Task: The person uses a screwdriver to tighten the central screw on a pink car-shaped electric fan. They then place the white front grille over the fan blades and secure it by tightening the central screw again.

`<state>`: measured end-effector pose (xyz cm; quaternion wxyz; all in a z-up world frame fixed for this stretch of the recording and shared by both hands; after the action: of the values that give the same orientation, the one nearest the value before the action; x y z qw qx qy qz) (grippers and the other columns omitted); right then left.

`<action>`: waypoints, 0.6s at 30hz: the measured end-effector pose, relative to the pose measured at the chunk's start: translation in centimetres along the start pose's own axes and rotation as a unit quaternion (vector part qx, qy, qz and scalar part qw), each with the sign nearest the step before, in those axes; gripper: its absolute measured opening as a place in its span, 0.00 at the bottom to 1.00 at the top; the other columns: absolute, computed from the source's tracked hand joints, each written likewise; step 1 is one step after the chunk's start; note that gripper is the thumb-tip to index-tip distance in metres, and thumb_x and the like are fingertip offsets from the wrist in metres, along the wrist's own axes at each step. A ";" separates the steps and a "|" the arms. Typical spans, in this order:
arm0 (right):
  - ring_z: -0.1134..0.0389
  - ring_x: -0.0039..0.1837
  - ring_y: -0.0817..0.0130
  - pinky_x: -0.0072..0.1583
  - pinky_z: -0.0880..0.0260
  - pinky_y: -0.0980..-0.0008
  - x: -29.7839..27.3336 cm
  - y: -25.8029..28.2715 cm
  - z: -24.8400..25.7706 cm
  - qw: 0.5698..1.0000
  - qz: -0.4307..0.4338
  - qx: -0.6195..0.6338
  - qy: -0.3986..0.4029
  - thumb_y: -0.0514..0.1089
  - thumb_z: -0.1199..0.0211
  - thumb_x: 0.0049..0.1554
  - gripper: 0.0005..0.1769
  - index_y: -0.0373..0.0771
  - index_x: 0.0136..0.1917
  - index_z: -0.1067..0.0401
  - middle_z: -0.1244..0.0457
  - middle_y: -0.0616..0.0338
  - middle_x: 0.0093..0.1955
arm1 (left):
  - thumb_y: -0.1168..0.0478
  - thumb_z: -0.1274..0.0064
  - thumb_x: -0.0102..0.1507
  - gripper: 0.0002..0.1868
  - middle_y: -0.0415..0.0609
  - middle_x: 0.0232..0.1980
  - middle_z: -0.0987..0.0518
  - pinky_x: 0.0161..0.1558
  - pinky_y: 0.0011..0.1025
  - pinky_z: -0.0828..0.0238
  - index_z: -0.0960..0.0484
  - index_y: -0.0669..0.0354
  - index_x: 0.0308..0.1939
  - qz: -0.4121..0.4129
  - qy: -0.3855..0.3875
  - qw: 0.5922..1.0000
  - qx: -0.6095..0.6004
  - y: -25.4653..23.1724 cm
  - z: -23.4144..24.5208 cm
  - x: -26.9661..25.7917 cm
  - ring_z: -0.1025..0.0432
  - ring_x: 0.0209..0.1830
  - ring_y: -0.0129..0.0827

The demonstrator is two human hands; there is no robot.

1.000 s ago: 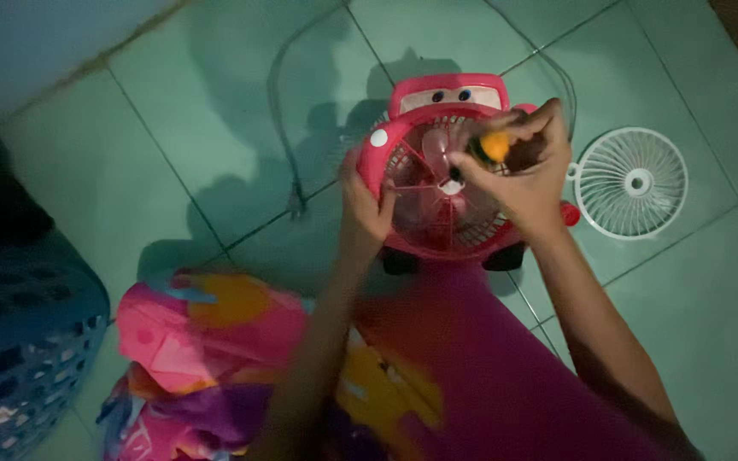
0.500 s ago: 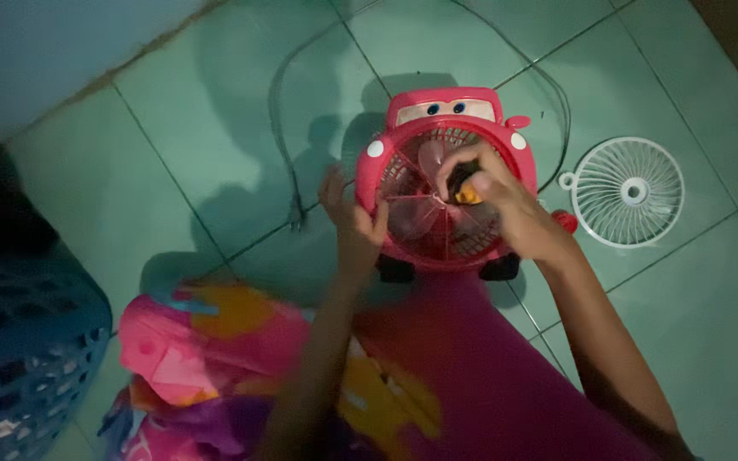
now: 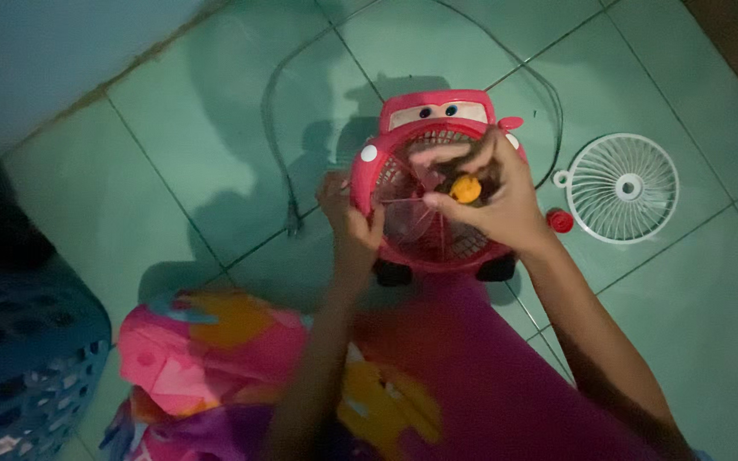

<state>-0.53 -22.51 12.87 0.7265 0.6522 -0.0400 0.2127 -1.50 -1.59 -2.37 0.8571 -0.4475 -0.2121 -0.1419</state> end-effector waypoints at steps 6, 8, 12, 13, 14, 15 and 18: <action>0.39 0.57 0.68 0.61 0.34 0.63 -1.0 -1.9 -0.1 0.997 -0.067 0.014 -0.025 0.40 0.31 0.63 0.27 0.43 0.58 0.51 0.42 0.52 0.53 | 0.68 0.43 0.66 0.34 0.65 0.73 0.43 0.73 0.54 0.43 0.39 0.61 0.74 0.039 0.041 0.998 -0.002 -0.3 0.2 -0.2 0.46 0.75 0.62; 0.37 0.59 0.68 0.65 0.35 0.63 -1.6 -1.4 0.0 0.987 -0.101 0.125 -0.020 0.53 0.40 0.66 0.23 0.43 0.63 0.48 0.41 0.55 0.55 | 0.69 0.46 0.67 0.33 0.64 0.74 0.41 0.74 0.53 0.42 0.40 0.63 0.75 0.049 0.067 0.996 -0.029 -0.4 0.2 -0.2 0.45 0.77 0.61; 0.38 0.63 0.67 0.64 0.38 0.60 -1.7 -0.1 0.5 0.984 -0.176 0.009 -0.007 0.65 0.58 0.65 0.29 0.42 0.66 0.41 0.42 0.55 0.58 | 0.68 0.44 0.66 0.31 0.61 0.72 0.37 0.75 0.54 0.47 0.38 0.62 0.71 0.002 0.018 1.000 -0.004 -0.5 0.4 0.4 0.43 0.74 0.57; 0.38 0.64 0.65 0.65 0.37 0.59 -1.6 0.3 0.8 0.986 -0.165 -0.024 0.004 0.60 0.54 0.65 0.25 0.41 0.65 0.39 0.40 0.53 0.59 | 0.68 0.43 0.65 0.31 0.61 0.72 0.38 0.75 0.55 0.49 0.37 0.61 0.70 0.000 0.019 1.000 0.014 -0.6 0.4 0.4 0.44 0.75 0.59; 0.37 0.65 0.64 0.66 0.37 0.58 -1.5 0.6 1.2 0.986 -0.153 -0.057 0.015 0.55 0.51 0.65 0.21 0.40 0.65 0.37 0.39 0.51 0.60 | 0.69 0.42 0.64 0.31 0.62 0.72 0.38 0.76 0.56 0.52 0.36 0.61 0.69 -0.002 0.020 0.999 0.031 -0.6 0.5 0.4 0.45 0.75 0.60; 0.37 0.66 0.62 0.67 0.37 0.57 -1.5 0.8 1.5 0.985 -0.142 -0.091 0.026 0.50 0.47 0.65 0.18 0.39 0.64 0.35 0.37 0.48 0.61 | 0.68 0.42 0.64 0.31 0.63 0.72 0.39 0.75 0.56 0.52 0.38 0.64 0.69 -0.002 0.013 1.000 0.023 -0.7 0.6 0.5 0.45 0.75 0.60; 0.34 0.69 0.64 0.69 0.31 0.57 -1.3 0.9 1.8 0.999 -0.046 -0.011 0.006 0.38 0.31 0.61 0.19 0.39 0.60 0.37 0.37 0.45 0.70 | 0.67 0.41 0.65 0.32 0.63 0.69 0.39 0.75 0.56 0.54 0.40 0.70 0.68 0.005 0.014 1.000 0.020 -0.8 0.9 0.5 0.47 0.74 0.59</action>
<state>-1.67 -24.51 13.53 0.7430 0.6439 -0.0083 0.1826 -1.64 -1.30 -1.12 0.8692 -0.4298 -0.2009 -0.1395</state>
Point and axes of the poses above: each hand's wrist, its own x-axis towards the middle knuckle, its own z-axis out of the back of the hand, y = z × x, the point moved 2 cm from there along x, towards the middle knuckle
